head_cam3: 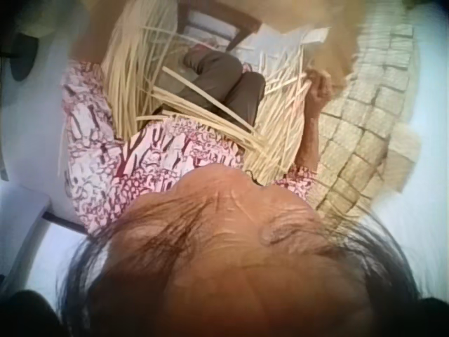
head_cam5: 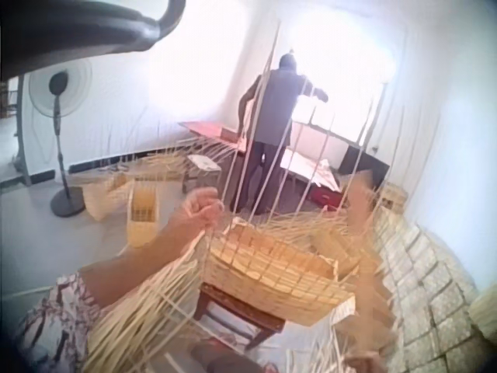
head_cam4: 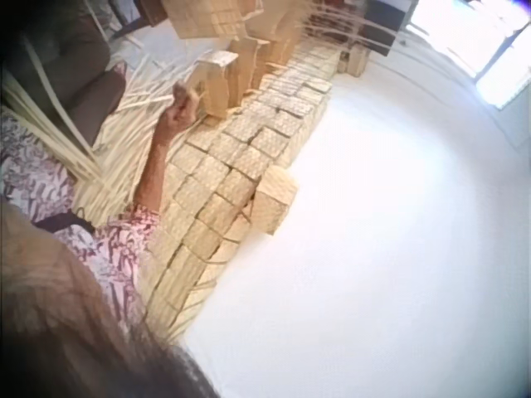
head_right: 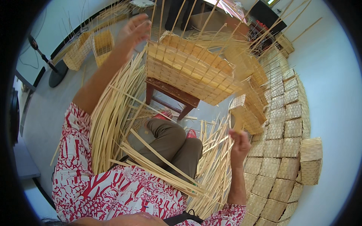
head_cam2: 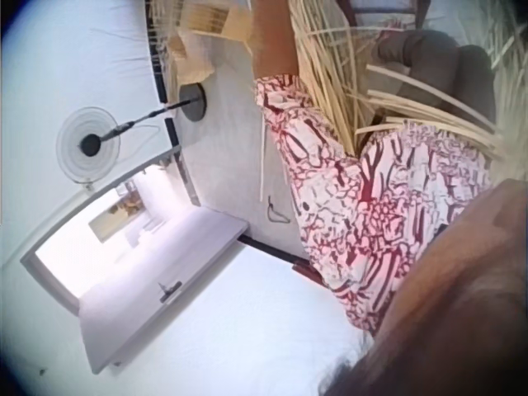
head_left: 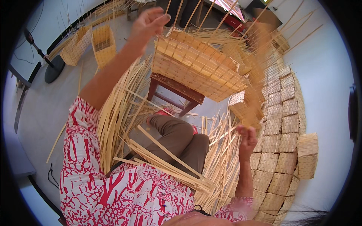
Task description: The person weaves a rectangular basket using thin bamboo strips. They interlace the strips by hand to form the basket's walls and use shears to trim excess material.
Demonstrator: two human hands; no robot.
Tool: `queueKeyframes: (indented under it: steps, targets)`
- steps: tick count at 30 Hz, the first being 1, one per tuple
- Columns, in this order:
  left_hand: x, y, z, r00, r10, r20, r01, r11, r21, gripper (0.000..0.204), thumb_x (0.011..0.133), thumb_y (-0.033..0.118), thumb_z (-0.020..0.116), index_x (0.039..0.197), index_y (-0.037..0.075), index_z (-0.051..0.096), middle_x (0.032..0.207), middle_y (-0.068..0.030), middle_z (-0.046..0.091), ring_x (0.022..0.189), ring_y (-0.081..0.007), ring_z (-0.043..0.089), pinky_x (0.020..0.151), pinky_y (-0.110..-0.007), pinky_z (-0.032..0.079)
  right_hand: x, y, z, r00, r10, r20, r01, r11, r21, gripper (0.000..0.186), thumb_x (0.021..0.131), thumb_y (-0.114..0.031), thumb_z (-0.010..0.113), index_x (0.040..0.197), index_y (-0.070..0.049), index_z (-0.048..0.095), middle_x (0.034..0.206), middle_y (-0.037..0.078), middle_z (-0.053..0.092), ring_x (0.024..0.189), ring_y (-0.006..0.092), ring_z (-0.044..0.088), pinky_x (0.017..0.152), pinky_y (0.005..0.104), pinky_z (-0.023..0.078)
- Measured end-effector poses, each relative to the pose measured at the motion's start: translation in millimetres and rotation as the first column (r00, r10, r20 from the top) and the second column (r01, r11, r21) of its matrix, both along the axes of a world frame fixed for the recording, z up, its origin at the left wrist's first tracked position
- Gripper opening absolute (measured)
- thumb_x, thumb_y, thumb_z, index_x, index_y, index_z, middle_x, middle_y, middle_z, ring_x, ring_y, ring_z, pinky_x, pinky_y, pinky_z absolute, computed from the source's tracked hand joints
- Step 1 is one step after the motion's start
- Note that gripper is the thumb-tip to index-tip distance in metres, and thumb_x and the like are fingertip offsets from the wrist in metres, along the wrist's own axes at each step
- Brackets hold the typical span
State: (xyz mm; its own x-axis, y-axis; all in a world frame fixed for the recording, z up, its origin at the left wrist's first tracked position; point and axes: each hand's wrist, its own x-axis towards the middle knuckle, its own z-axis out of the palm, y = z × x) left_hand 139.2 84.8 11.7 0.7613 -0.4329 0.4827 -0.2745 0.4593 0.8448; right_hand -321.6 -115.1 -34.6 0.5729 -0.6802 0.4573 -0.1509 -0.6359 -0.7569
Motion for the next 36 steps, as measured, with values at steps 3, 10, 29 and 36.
queueKeyframes:
  steps: [3,10,29,36]
  targets:
    - [57,-14,20,0.968,0.064,0.242,-0.12,0.967,0.226,0.061,0.09,0.041,0.073,0.137,0.007,0.053,0.123,-0.0104,0.064,0.115,-0.0172,0.06,0.094,-0.032,0.05,21,-22,23,0.95,-0.202,0.238,0.135,0.953,0.27,0.015,0.102,-0.016,0.057,0.107,-0.003,0.062,0.107,0.012,0.07,0.091,0.0184,0.07,0.076,0.0313,0.061]
    - [121,4,79,0.892,-0.196,0.408,0.118,0.971,0.208,0.061,0.091,0.041,0.072,0.137,0.007,0.052,0.123,-0.0152,0.063,0.105,-0.017,0.065,0.088,-0.03,0.051,101,-104,22,0.819,-0.146,0.554,-0.339,0.657,0.673,0.019,0.101,-0.014,0.058,0.118,-0.005,0.058,0.126,0.009,0.063,0.118,0.018,0.059,0.087,0.0416,0.062]
    - [-20,-43,138,0.718,-0.401,0.569,0.008,0.822,0.57,0.038,0.091,0.031,0.073,0.117,0.003,0.069,0.11,-0.0084,0.07,0.092,-0.0141,0.067,0.078,-0.028,0.055,137,-84,21,0.803,-0.003,0.596,-0.433,0.685,0.586,0.012,0.097,-0.017,0.067,0.101,-0.006,0.069,0.105,0.003,0.069,0.091,0.0132,0.062,0.085,0.0343,0.056]
    - [-30,-55,177,0.486,-0.72,0.496,0.152,0.628,0.763,0.03,0.093,0.025,0.069,0.116,0.005,0.071,0.111,-0.0073,0.071,0.089,-0.0133,0.067,0.079,-0.027,0.054,145,-81,15,0.815,-0.071,0.574,-0.38,0.683,0.624,0.012,0.096,-0.017,0.067,0.101,-0.006,0.069,0.101,0.002,0.069,0.091,0.0117,0.063,0.082,0.0328,0.056]
